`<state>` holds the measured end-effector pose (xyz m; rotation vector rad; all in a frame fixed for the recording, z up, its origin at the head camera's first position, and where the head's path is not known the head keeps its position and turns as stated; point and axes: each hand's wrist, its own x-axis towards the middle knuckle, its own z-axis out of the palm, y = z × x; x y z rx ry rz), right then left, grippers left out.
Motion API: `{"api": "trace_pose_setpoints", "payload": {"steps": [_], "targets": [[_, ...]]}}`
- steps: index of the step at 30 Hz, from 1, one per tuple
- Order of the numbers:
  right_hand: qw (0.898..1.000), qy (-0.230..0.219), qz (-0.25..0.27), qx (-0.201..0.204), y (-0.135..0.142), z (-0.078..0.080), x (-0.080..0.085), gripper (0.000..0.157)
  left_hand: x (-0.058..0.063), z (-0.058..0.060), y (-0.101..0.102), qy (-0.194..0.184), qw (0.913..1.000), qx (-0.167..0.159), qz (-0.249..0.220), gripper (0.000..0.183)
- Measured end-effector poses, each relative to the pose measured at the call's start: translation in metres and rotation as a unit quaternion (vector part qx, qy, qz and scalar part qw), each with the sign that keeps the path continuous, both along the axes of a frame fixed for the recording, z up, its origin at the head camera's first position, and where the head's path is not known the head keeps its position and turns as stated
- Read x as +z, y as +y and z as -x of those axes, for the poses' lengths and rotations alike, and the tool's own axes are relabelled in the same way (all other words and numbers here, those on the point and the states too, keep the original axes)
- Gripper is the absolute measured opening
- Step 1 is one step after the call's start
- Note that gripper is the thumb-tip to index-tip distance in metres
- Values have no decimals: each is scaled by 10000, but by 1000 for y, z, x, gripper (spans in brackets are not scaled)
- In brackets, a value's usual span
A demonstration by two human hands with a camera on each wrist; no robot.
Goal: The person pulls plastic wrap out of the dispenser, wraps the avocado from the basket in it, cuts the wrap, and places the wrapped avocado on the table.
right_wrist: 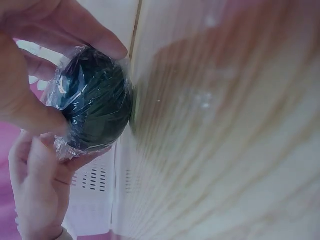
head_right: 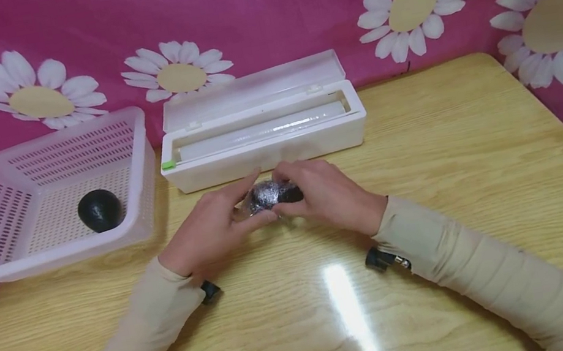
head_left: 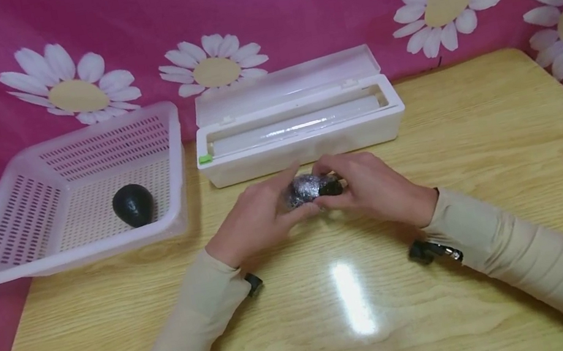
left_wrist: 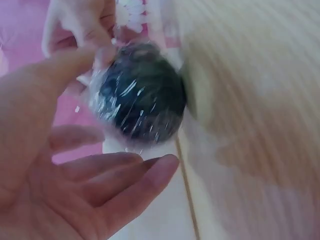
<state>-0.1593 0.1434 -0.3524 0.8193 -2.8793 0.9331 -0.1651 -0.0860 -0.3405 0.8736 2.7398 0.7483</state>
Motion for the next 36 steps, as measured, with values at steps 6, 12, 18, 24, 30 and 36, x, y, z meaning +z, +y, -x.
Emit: {"api": "trace_pose_setpoints", "payload": {"steps": [6,12,18,24,30,36], "targets": [[10000,18,22,8,1,0,-1,44,4,0,-11,18,9984,495,-278,51],[9997,-225,19,68,4,2,-1,51,-2,1,-15,-191,9972,316,-651,45],[9993,-305,-8,237,8,4,-1,56,-7,1,-13,-292,9957,432,-768,47],[9977,-582,-32,360,12,5,1,58,-5,4,-10,84,9968,433,-661,52],[9976,-589,-15,376,13,6,-1,58,3,5,-8,-103,9983,221,-526,46],[9977,-507,20,444,14,7,-3,59,7,6,-10,-481,9965,309,-603,39]]}}
